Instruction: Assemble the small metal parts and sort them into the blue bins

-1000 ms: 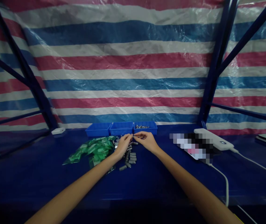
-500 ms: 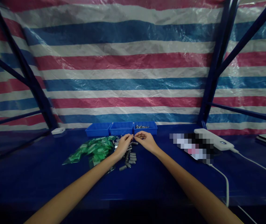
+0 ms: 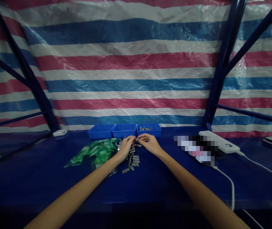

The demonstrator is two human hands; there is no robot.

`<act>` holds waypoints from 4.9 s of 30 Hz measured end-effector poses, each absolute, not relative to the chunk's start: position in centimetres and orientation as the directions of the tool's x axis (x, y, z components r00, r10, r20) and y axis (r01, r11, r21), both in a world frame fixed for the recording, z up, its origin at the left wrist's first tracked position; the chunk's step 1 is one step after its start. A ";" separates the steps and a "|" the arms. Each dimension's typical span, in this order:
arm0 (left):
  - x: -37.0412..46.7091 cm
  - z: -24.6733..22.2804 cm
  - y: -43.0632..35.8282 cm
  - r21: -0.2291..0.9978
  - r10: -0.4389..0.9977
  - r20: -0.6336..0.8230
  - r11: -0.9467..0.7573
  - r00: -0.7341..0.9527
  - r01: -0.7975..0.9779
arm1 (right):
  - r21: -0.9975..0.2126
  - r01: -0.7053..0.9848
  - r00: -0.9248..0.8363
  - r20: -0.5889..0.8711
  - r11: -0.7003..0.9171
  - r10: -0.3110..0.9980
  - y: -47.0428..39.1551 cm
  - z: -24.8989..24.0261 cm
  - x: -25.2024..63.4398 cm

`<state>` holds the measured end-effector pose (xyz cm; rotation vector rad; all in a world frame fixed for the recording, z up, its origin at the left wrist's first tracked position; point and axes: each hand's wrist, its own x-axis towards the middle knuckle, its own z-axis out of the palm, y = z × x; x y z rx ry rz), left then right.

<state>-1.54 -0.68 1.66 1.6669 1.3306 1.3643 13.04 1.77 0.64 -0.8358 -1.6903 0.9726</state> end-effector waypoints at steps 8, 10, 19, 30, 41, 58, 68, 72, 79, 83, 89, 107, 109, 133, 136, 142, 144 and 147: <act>-1.4 2.2 -1.0 0.925 0.949 0.307 -0.279 -0.073 0.258 | -0.909 0.067 -0.182 0.394 0.411 0.901 2.6 0.9 14.1; -1.5 2.3 -1.0 0.937 0.949 0.297 -0.269 -0.107 0.221 | -0.909 0.082 -0.146 0.394 0.408 0.908 2.8 0.8 14.4; -1.4 2.0 -1.0 0.976 0.957 0.213 -0.199 -0.195 0.091 | -0.935 0.140 0.006 0.330 0.326 0.944 3.6 0.7 15.4; -1.3 1.9 -1.0 0.974 0.958 0.216 -0.199 -0.188 0.105 | -0.842 0.220 -0.638 0.259 0.493 0.726 0.8 2.2 14.4; -1.3 1.7 -1.0 0.972 0.956 0.226 -0.209 -0.189 0.104 | -0.685 0.326 -0.772 0.205 0.652 0.602 -1.0 2.4 14.0; -1.8 2.0 -0.7 0.974 0.957 0.213 -0.194 -0.197 0.114 | -0.708 0.377 -0.703 0.202 0.597 0.682 0.8 1.6 15.2; -2.3 2.1 -0.5 0.931 0.935 0.316 -0.273 -0.161 0.241 | -0.655 0.379 -0.689 0.271 0.653 0.672 1.5 0.6 15.0; -2.3 2.0 -0.5 0.918 0.937 0.325 -0.282 -0.125 0.278 | -0.655 0.359 -0.634 0.351 0.665 0.689 1.3 1.1 14.8; -1.9 2.0 -0.8 0.827 0.922 0.387 -0.358 0.022 0.434 | -0.764 0.228 -0.275 0.545 0.604 0.792 0.9 2.4 14.3; -1.6 2.0 -0.9 0.837 0.908 0.412 -0.408 0.070 0.364 | -0.805 0.142 -0.223 0.540 0.575 0.811 0.2 2.8 13.9; -1.4 2.3 -1.2 0.866 0.907 0.420 -0.412 0.036 0.283 | -0.807 0.103 -0.213 0.554 0.582 0.805 -0.3 3.0 13.5; -1.3 2.0 -1.4 0.856 0.916 0.398 -0.390 0.049 0.339 | -0.855 0.071 -0.190 0.494 0.514 0.849 0.5 1.8 13.4; -1.3 2.0 -1.3 0.849 0.910 0.413 -0.397 0.029 0.348 | -0.865 0.081 -0.200 0.472 0.494 0.859 0.6 1.5 13.3; 1.4 1.9 -7.4 -0.169 0.253 0.376 -0.927 0.891 0.335 | -0.946 0.153 -0.194 0.256 0.287 0.947 3.6 2.3 10.3; 1.7 1.4 -7.8 -0.189 0.233 0.343 -0.932 0.910 0.310 | -0.958 0.056 -0.280 0.255 0.281 0.925 4.2 4.1 8.5; 0.5 1.4 -6.4 -0.317 0.263 0.359 -0.868 0.895 0.382 | -0.834 0.226 -0.456 0.365 0.502 0.812 4.4 4.5 8.7; 0.1 1.4 -5.6 -0.342 0.290 0.377 -0.839 0.880 0.423 | -0.710 0.342 -0.493 0.422 0.615 0.761 4.2 3.4 10.2; -0.2 1.2 -4.6 -0.383 0.315 0.382 -0.802 0.869 0.459 | -0.589 0.506 -0.496 0.398 0.630 0.771 4.2 1.4 13.2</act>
